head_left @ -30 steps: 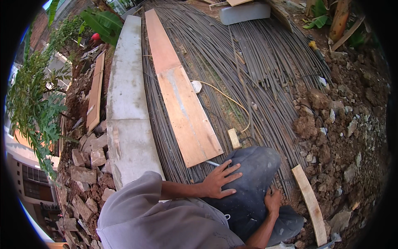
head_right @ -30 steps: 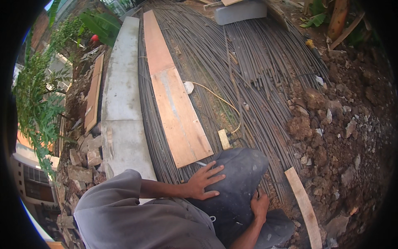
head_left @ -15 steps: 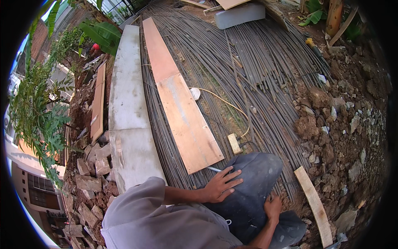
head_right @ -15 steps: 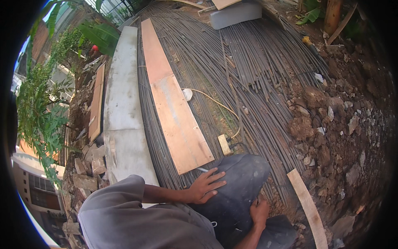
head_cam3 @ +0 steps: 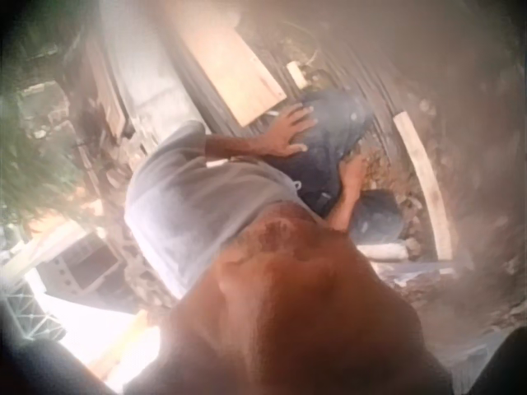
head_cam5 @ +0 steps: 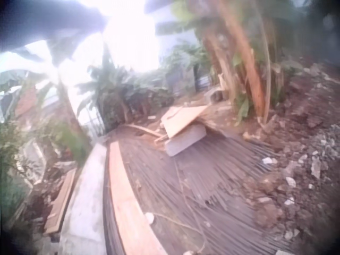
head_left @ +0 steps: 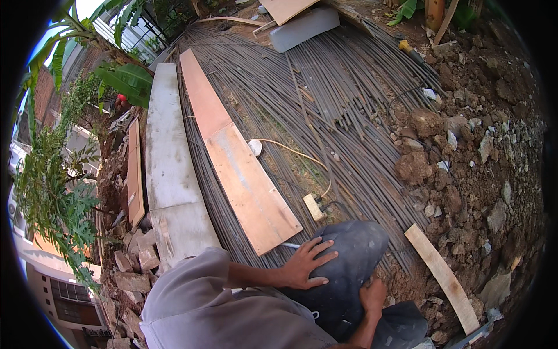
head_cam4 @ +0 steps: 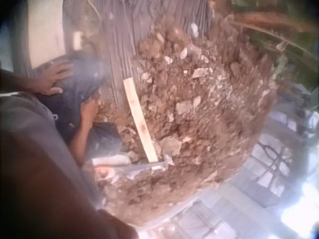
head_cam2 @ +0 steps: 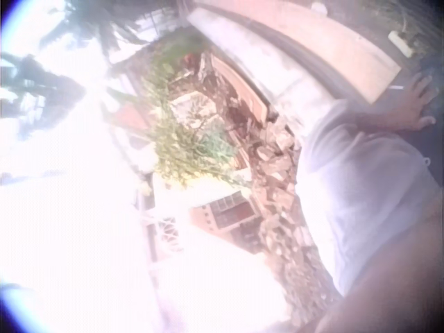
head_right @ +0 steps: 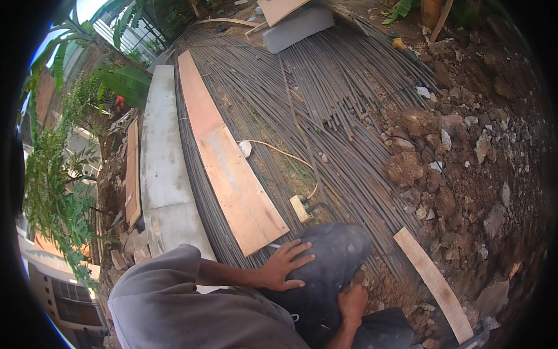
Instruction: The person walks across a construction site, picks up a hand saw, and cuts a wooden plank resting on rebar. The person then places the cut piece aside.
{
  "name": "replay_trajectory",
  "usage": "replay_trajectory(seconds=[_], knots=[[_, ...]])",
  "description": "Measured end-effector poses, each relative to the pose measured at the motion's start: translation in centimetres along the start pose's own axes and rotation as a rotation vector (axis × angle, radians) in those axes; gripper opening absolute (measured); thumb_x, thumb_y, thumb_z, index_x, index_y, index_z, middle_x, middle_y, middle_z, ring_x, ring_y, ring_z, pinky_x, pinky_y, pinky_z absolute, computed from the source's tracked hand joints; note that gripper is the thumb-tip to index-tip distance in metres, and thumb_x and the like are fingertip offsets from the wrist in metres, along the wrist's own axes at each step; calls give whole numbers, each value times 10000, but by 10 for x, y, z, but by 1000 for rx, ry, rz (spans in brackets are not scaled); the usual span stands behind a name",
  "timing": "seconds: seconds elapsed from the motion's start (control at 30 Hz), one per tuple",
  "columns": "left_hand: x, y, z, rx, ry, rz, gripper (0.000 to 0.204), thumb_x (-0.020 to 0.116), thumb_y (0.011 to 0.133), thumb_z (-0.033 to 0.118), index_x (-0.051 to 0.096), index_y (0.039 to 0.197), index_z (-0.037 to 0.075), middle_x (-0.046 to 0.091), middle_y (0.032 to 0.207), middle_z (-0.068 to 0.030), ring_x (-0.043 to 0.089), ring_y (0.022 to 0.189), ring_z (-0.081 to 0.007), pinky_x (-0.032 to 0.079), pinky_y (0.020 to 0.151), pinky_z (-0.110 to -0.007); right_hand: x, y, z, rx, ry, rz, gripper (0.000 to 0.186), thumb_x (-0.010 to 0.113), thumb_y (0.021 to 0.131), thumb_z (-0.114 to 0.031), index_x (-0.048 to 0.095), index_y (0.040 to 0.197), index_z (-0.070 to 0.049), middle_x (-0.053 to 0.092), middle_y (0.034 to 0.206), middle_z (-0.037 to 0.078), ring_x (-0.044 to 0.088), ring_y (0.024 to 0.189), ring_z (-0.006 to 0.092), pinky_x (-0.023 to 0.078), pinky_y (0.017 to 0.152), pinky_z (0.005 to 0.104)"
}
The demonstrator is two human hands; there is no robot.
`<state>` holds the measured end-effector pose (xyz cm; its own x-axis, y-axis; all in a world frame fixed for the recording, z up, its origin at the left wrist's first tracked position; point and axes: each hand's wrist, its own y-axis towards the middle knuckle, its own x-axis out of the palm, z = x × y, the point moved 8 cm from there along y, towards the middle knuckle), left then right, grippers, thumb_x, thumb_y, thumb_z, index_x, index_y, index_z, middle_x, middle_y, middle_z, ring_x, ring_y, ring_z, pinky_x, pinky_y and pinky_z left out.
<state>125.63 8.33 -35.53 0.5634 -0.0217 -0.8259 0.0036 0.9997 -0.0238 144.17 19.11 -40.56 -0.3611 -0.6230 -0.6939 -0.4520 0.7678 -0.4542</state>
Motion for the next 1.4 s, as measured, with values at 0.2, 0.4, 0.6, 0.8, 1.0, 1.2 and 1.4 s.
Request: replay_trajectory(seconds=[0.2,0.4,0.6,0.8,1.0,1.2,1.4], knots=[[8,7,4,-34,16,-95,775,598,850,543,321,1478,184,216,1535,-166,245,1364,-462,253,1103,-576,-3,-7,9,29,55,90,191,559,762,-61,643,919,6,626,777,287,616,812,470,483,745,533],[-5,5,17,-65,89,-138,661,510,938,456,308,1476,130,210,1519,-227,242,1362,-478,248,1112,-569,-2,-10,7,16,117,44,203,557,788,-72,637,960,2,636,846,286,614,849,470,481,754,527],[-46,-12,37,-119,176,-202,615,491,958,392,308,1473,110,222,1505,-253,242,1358,-487,240,1123,-551,0,-32,-26,61,185,-36,223,561,806,-94,629,1001,-10,639,878,280,610,881,468,473,774,527],[-114,-41,61,-277,50,-269,629,527,944,383,308,1477,129,224,1495,-272,287,1327,-495,272,1106,-554,9,-58,-82,7,260,-236,226,558,807,-108,641,992,-9,633,904,294,597,909,479,470,792,512],[-179,-68,83,-444,-45,-357,700,601,890,424,324,1474,155,257,1482,-251,339,1287,-491,302,1084,-553,37,-82,-106,150,440,-349,240,556,818,-129,672,986,-2,648,883,281,644,903,420,486,805,452],[-243,-101,116,-533,61,-350,674,681,821,410,451,1403,160,330,1471,-194,363,1305,-438,341,1078,-505,-9,-164,-101,291,485,-69,237,592,854,-174,680,976,9,689,859,204,676,829,333,496,770,404],[-260,-122,107,-650,-303,-323,571,651,832,403,569,1281,59,504,1348,-228,504,1214,-390,386,1047,-427,-156,-199,-126,430,575,-107,204,591,891,-170,662,930,18,652,767,76,596,617,135,463,565,284]])
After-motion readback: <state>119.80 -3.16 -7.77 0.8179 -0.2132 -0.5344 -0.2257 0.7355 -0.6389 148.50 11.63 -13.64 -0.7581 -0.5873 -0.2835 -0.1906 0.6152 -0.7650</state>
